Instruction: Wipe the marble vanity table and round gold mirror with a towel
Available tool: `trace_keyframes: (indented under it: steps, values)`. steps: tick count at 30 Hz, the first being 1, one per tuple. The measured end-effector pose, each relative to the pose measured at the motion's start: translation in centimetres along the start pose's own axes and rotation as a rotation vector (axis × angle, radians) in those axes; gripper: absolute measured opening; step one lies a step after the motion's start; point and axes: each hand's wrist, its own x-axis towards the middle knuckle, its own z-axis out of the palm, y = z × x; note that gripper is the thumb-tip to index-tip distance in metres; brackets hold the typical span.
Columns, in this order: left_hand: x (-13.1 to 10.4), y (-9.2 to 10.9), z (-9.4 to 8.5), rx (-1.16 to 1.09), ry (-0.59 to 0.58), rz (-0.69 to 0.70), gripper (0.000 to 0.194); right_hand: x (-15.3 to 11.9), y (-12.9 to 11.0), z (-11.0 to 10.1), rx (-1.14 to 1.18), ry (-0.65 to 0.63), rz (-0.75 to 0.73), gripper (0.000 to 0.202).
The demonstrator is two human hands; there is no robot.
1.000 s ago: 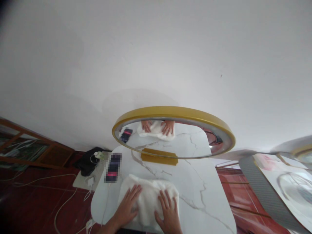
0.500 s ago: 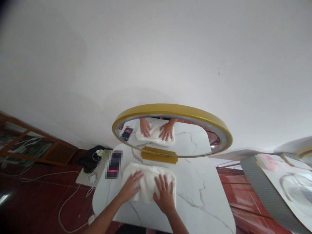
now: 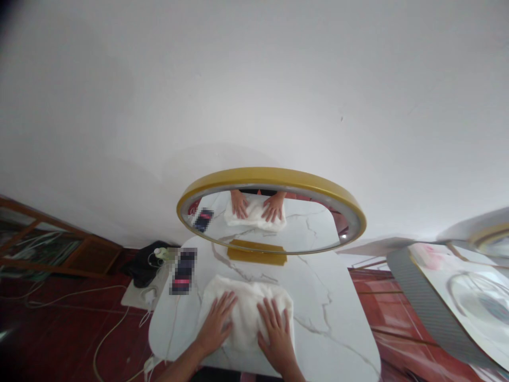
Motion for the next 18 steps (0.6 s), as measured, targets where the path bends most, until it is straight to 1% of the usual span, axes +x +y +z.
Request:
trace_keyframes:
  steps: [3, 6, 9, 12, 15, 18]
  values:
    - [-1.5, 0.8, 0.8, -0.019, -0.072, 0.053, 0.079, -3.2, 1.4, 0.6, 0.0, -0.011, -0.047, 0.066]
    - [-2.0, 1.4, 1.2, -0.043, -0.109, 0.051, 0.081, -4.5, 2.5, 0.8, 0.004, -0.022, -0.069, 0.067]
    - [-2.0, 1.7, 1.1, -0.058, -0.111, 0.045, 0.079, -4.0, 2.5, 0.8, 0.0, -0.031, -0.077, 0.067]
    - [-2.3, 1.3, 0.7, -0.065, -0.077, 0.036, 0.076, -2.8, 1.7, 0.7, 0.007, -0.051, -0.112, 0.069]
    - [-3.4, 0.2, 0.2, -0.054, -0.02, 0.001, 0.071, -1.6, 0.5, 0.8, 0.043, -0.092, -0.168, 0.07]
    - [-4.9, -1.4, -0.4, -0.023, 0.018, -0.042, 0.071, -0.4, -1.3, 1.0, 0.103, -0.173, -0.226, 0.072]
